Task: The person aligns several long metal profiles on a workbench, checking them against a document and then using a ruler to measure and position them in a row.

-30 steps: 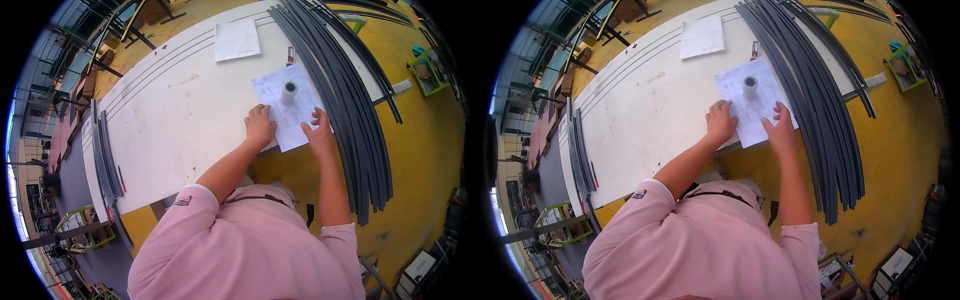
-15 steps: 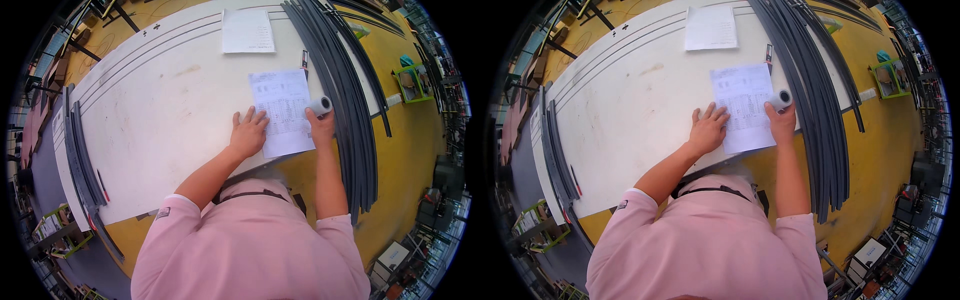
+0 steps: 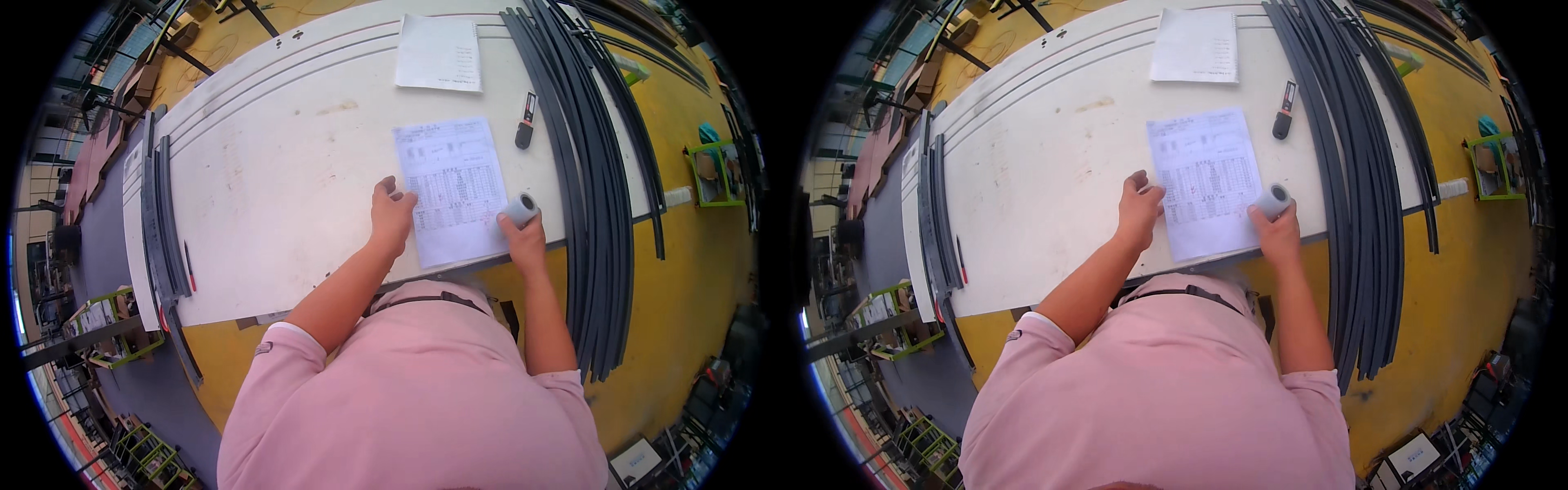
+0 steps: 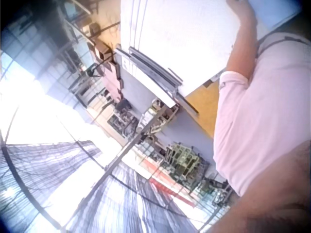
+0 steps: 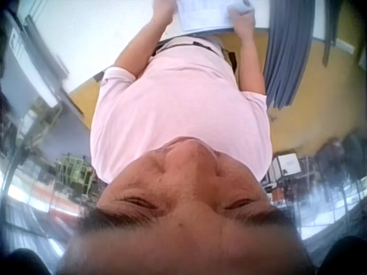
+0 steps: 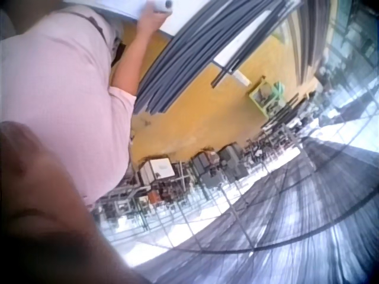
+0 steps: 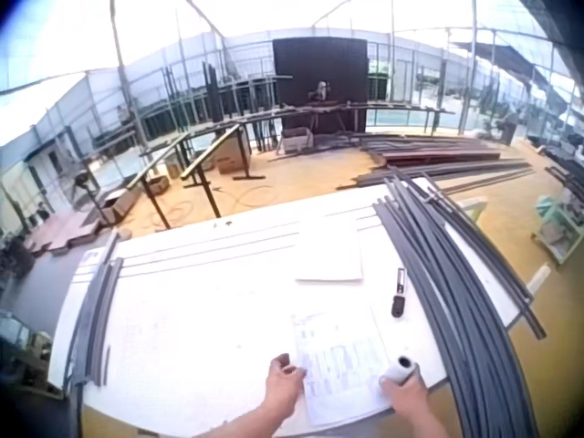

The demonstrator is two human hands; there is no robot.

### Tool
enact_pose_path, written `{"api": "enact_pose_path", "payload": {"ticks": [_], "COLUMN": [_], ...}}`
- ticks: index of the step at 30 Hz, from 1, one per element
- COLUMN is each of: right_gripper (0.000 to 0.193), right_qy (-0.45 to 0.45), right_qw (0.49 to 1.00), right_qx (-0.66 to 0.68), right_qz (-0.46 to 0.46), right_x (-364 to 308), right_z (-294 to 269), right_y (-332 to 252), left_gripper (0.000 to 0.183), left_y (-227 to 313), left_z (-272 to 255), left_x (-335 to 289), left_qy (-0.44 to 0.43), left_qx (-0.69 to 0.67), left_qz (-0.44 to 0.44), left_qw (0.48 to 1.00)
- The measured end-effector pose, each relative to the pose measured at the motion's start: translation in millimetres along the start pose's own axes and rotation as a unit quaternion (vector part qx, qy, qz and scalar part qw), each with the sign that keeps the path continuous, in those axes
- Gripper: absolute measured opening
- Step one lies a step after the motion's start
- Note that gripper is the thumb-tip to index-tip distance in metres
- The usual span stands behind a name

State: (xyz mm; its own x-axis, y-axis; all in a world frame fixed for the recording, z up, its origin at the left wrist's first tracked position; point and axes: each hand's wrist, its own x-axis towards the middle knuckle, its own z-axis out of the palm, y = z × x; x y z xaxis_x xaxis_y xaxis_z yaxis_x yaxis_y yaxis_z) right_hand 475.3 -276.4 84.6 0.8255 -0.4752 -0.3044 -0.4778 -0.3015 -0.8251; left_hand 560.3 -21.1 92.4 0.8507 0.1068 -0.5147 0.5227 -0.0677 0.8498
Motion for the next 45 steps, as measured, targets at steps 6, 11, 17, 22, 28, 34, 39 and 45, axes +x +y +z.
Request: {"api": "enact_pose_path", "payload": {"ticks": [6,11,17,22,28,34,39,45], "right_gripper": [0.066,0.059,0.062,0.067,0.053,0.035,0.033,0.033], "right_qy": [-0.016,0.005,0.063,0.073,0.121,-0.060,-0.038,-0.035], "right_qw": [0.994,0.972,0.989,0.992,0.986,0.998,0.996,0.995], "right_qx": [0.104,0.234,0.092,0.038,0.092,0.007,-0.056,-0.063], "right_qz": [-0.027,-0.029,-0.093,-0.100,-0.073,-0.034,-0.050,-0.069], "right_x": [-1.7,0.2,25.9,30.3,12.6,-51.0,-48.6,-51.3], "right_z": [-1.1,-2.1,-6.8,-5.7,-17.4,-5.7,-2.0,0.2], "right_y": [20.3,31.3,25.9,21.9,75.7,8.8,-9.9,-15.7], "left_gripper": [0.044,0.042,0.043,0.043,0.044,0.044,0.044,0.043], "left_y": [-7.5,-15.7,-4.7,-0.8,1.1,-3.0,-3.7,-6.2], "left_z": [-11.8,-22.5,-47.5,-55.2,-60.8,-62.4,-62.5,-64.1], "left_x": [19.6,14.7,-3.6,-10.5,-17.1,-17.8,-16.0,-12.7], "left_qy": [-0.125,-0.102,-0.097,-0.087,-0.084,-0.086,-0.099,-0.107], "left_qx": [0.149,0.042,-0.017,-0.035,-0.053,-0.065,-0.078,-0.087], "left_qz": [-0.039,-0.033,-0.015,-0.014,-0.012,-0.020,-0.023,-0.017], "left_qw": [0.980,0.993,0.995,0.996,0.995,0.994,0.992,0.990]}}
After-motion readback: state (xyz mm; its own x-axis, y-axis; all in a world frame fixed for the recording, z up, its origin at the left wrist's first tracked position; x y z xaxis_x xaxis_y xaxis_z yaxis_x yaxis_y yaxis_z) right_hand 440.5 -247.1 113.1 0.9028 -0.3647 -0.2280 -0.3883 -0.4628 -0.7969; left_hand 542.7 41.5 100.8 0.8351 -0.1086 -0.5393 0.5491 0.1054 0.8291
